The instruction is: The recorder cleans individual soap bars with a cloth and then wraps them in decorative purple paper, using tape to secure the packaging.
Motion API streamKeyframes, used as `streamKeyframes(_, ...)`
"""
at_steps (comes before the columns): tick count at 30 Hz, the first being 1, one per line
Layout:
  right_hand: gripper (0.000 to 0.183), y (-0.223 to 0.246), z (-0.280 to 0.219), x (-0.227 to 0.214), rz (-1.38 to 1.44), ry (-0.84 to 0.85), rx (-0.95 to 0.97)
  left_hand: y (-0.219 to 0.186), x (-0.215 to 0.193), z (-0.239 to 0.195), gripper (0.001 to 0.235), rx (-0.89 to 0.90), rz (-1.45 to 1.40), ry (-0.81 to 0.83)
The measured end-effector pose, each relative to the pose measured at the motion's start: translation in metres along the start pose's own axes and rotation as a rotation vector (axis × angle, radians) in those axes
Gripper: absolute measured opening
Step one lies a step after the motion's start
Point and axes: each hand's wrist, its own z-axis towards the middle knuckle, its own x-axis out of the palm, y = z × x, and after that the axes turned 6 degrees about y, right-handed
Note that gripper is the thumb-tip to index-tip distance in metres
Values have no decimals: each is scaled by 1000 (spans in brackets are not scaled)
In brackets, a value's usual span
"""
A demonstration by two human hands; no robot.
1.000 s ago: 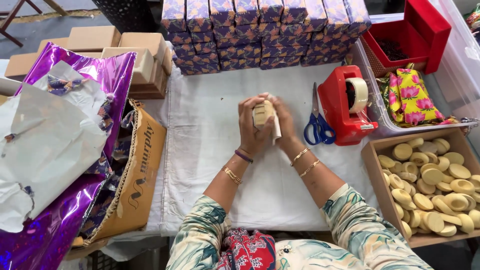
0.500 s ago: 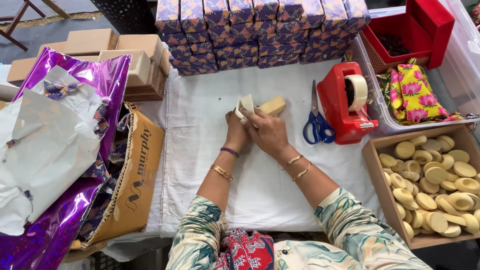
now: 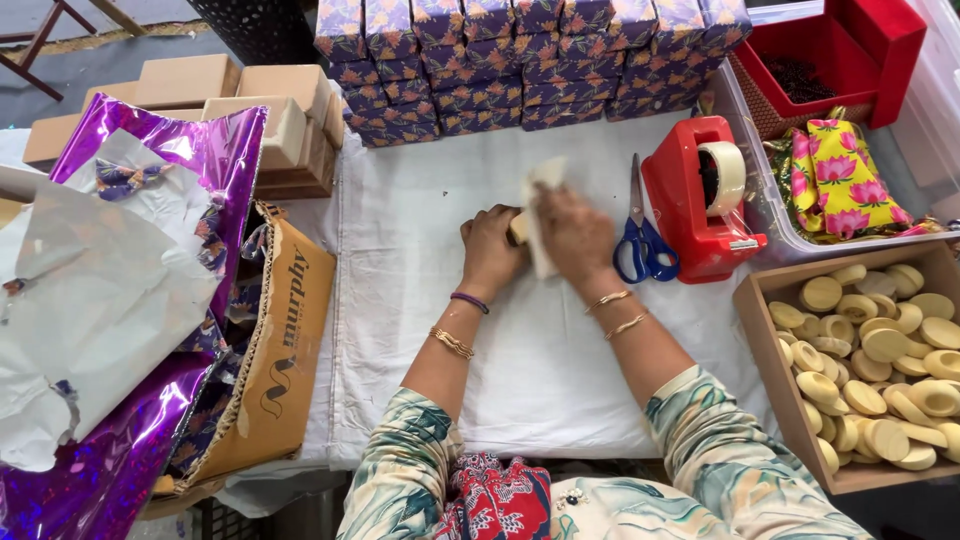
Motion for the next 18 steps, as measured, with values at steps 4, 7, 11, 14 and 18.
streamKeyframes(4, 21, -9, -2, 2, -175, -182, 69, 5, 10, -1, 34, 59, -43, -71)
streamKeyframes(7, 23, 4, -7, 6, -163, -147, -8, 26, 28, 7, 31, 74, 9, -77)
streamKeyframes(11, 22, -21, -3, 12, -248, 204, 159, -1, -4, -3, 45, 113, -55, -66)
streamKeyframes(14, 22, -21, -2, -1, -136, -160, 97, -17, -15, -5, 39, 72, -88, -75)
streamKeyframes(18, 17, -11, -11, 24, -299, 101, 16, 39, 36, 6, 29, 91, -7, -76)
